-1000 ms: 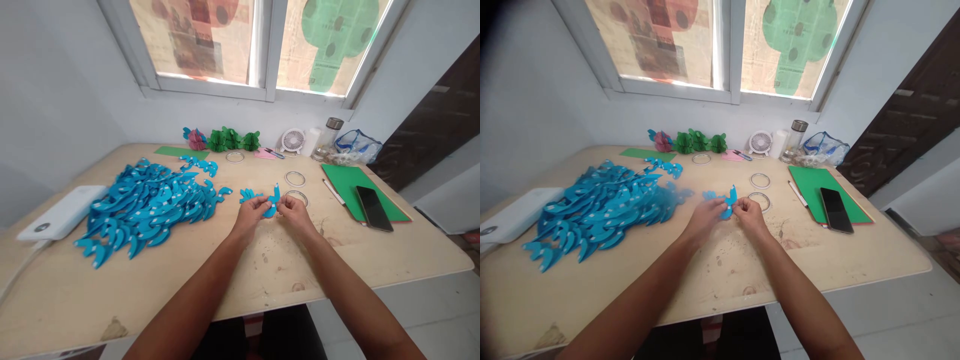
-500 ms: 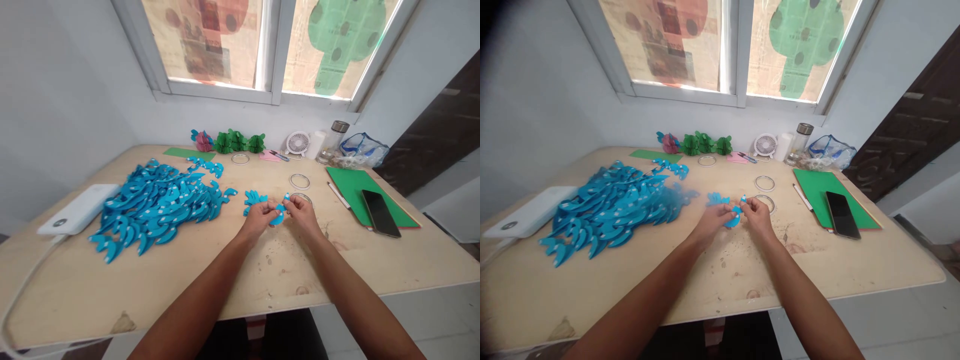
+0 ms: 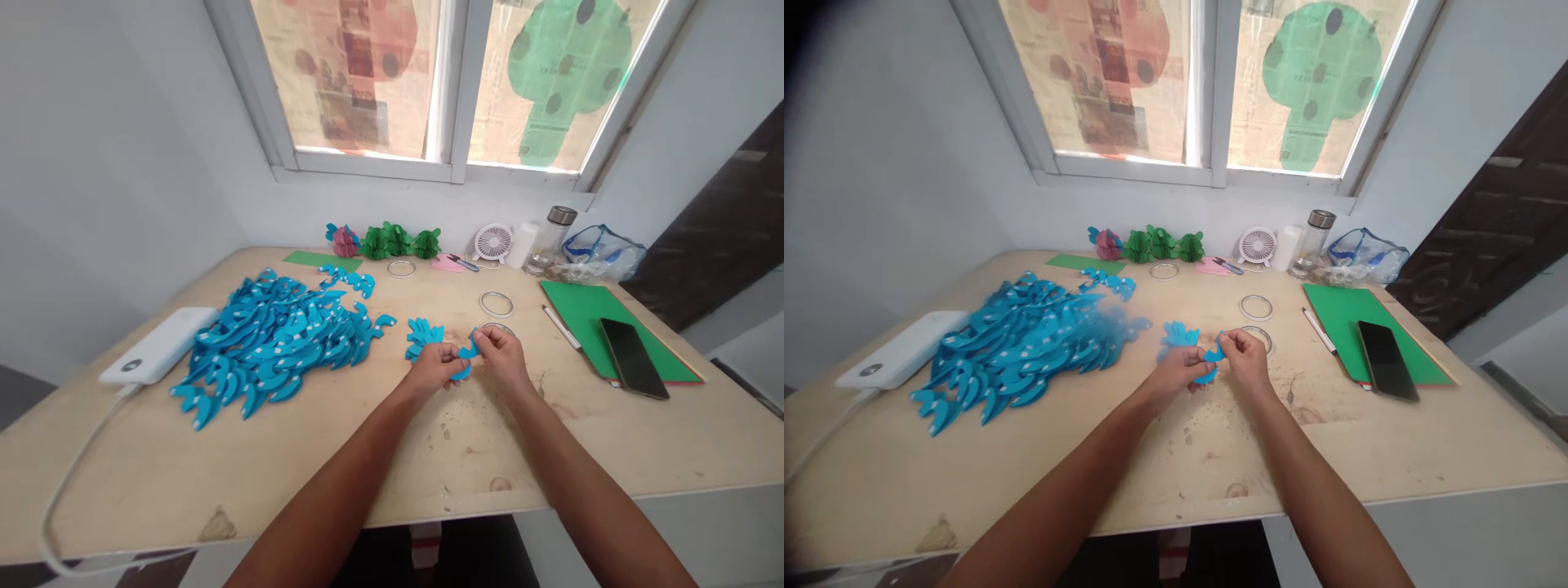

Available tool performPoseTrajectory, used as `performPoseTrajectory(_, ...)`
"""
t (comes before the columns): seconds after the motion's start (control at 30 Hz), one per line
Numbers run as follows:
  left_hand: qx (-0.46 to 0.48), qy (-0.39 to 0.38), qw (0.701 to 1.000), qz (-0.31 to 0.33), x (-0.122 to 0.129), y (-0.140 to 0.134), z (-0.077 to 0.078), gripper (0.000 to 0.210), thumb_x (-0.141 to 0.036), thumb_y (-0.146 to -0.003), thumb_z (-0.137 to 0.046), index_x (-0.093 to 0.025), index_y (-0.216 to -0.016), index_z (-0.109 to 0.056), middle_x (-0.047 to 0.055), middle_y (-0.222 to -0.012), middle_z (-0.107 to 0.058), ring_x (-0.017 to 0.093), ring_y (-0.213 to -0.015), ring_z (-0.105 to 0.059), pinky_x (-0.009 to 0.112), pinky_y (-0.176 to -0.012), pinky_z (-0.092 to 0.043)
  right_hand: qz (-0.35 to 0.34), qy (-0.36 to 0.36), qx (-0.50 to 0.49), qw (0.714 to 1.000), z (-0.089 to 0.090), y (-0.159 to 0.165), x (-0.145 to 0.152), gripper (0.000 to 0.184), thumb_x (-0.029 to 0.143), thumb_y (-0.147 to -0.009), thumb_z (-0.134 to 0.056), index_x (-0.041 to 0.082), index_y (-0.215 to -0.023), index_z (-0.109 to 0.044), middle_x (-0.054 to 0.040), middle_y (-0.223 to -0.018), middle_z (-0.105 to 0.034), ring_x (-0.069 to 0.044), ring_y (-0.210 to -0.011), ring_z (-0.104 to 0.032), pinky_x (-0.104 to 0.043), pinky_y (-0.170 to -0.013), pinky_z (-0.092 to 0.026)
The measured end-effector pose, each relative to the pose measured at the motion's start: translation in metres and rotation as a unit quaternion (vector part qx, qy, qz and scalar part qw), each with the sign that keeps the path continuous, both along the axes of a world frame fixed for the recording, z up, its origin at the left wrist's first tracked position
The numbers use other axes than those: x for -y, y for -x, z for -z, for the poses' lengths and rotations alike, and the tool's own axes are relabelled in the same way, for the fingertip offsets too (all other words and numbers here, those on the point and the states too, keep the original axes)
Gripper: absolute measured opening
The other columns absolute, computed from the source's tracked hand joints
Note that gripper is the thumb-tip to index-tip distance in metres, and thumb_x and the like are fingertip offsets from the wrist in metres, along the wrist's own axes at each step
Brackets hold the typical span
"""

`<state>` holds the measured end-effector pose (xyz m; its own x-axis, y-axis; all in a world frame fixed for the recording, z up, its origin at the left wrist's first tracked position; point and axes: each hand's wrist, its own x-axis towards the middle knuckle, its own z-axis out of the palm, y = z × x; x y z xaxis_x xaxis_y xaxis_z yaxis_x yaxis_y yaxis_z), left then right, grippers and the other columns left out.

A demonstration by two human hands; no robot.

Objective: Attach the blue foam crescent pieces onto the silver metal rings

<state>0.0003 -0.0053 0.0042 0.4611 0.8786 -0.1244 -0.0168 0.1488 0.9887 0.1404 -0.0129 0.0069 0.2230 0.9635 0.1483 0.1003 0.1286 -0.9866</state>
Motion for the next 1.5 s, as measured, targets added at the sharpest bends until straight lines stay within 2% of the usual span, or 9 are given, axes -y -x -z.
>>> performPoseTrajectory(0.3, 0.007, 0.014, 1.000, 0.016, 0.002, 0.000, 0.000, 0.018, -0.031, -0.066, -0.064, -0.016, -0.064, -0.054, 0.002, -0.054, -0.061, 0.009, -0.043, -0.050, 0.018, -0.039, -0.033, 0.001, 0.011, -0.038, 0.999, -0.002, 0.000, 0.002, 0.027, 0.044, -0.074, -0.055, 0.017, -0.073, -0.061, 0.0043, -0.053, -0.045, -0.009, -0.048, -0.037, -0.023, -0.046, -0.027)
performPoseTrajectory(0.53, 0.009, 0.002, 1.000, 0.030, 0.002, -0.004, -0.001, 0.025, -0.039, -0.067, -0.063, -0.016, -0.062, -0.053, -0.001, -0.048, -0.055, 0.008, -0.039, -0.046, 0.019, -0.037, -0.030, 0.027, -0.017, 0.023, 0.999, 0.002, -0.002, -0.001, 0.025, 0.040, -0.071, -0.058, 0.018, -0.062, -0.054, 0.0036, -0.054, -0.048, -0.010, -0.053, -0.041, -0.023, -0.051, -0.033)
performPoseTrajectory(0.83, -0.010, -0.029, 0.999, -0.031, -0.001, -0.004, 0.000, 0.027, -0.038, -0.068, -0.058, -0.016, -0.056, -0.049, -0.004, -0.044, -0.046, 0.007, -0.037, -0.040, 0.019, -0.037, -0.028, 0.012, -0.017, -0.005, 1.000, 0.007, -0.004, -0.004, 0.034, 0.050, -0.073, -0.056, 0.017, -0.067, -0.060, 0.0018, -0.057, -0.053, -0.011, -0.055, -0.046, -0.024, -0.053, -0.035)
performPoseTrajectory(1.03, -0.062, -0.088, 0.984, -0.144, -0.016, 0.022, -0.026, 0.020, -0.032, -0.063, -0.062, -0.014, -0.057, -0.057, -0.003, -0.047, -0.049, 0.007, -0.042, -0.042, 0.019, -0.039, -0.031, 0.043, 0.012, -0.012, 0.999, 0.009, -0.008, -0.006, 0.042, 0.056, -0.068, -0.058, 0.017, -0.080, -0.065, -0.0051, -0.071, -0.064, -0.014, -0.060, -0.052, -0.024, -0.052, -0.038)
performPoseTrajectory(1.17, -0.169, -0.180, 0.929, -0.276, -0.037, 0.077, -0.043, 0.013, -0.026, -0.062, -0.063, -0.015, -0.070, -0.063, 0.002, -0.061, -0.061, 0.014, -0.055, -0.056, 0.024, -0.050, -0.041, 0.037, 0.023, -0.011, 0.999, 0.008, -0.007, -0.006, 0.042, 0.054, -0.069, -0.058, 0.016, -0.085, -0.064, -0.0057, -0.076, -0.064, -0.013, -0.062, -0.052, -0.024, -0.052, -0.037)
performPoseTrajectory(1.27, -0.343, -0.244, 0.819, -0.391, -0.049, 0.130, -0.044, 0.018, -0.023, -0.063, -0.063, -0.018, -0.080, -0.065, 0.006, -0.068, -0.065, 0.023, -0.071, -0.061, 0.034, -0.065, -0.044, 0.035, 0.020, -0.011, 0.999, 0.007, -0.005, -0.005, 0.040, 0.053, -0.069, -0.058, 0.016, -0.083, -0.064, -0.0051, -0.074, -0.064, -0.014, -0.061, -0.052, -0.024, -0.052, -0.037)
performPoseTrajectory(1.33, -0.384, -0.248, 0.783, -0.421, -0.051, 0.154, -0.041, 0.020, -0.021, -0.064, -0.062, -0.018, -0.084, -0.065, 0.012, -0.077, -0.065, 0.032, -0.084, -0.060, 0.042, -0.073, -0.041, 0.031, 0.013, -0.006, 0.999, 0.007, -0.003, -0.005, 0.038, 0.052, -0.070, -0.057, 0.016, -0.080, -0.063, -0.0048, -0.072, -0.064, -0.014, -0.063, -0.053, -0.025, -0.054, -0.037)
performPoseTrajectory(1.43, -0.460, -0.366, 0.694, -0.415, -0.043, 0.153, -0.032, 0.023, -0.023, -0.076, -0.051, -0.017, -0.094, -0.064, 0.016, -0.098, -0.063, 0.034, -0.100, -0.053, 0.045, -0.084, -0.037, 0.029, 0.009, 0.009, 0.999, 0.008, -0.003, -0.006, 0.034, 0.049, -0.071, -0.056, 0.017, -0.079, -0.063, -0.0043, -0.072, -0.064, -0.015, -0.064, -0.053, -0.026, -0.057, -0.039)
performPoseTrajectory(1.5, -0.490, -0.398, 0.679, -0.373, -0.034, 0.130, -0.025, 0.024, -0.025, -0.079, -0.048, -0.016, -0.094, -0.065, 0.016, -0.099, -0.063, 0.033, -0.099, -0.053, 0.045, -0.084, -0.036, 0.025, 0.011, 0.018, 0.999, 0.009, -0.003, -0.006, 0.032, 0.046, -0.072, -0.055, 0.017, -0.081, -0.063, -0.0042, -0.073, -0.064, -0.015, -0.065, -0.052, -0.026, -0.058, -0.039)
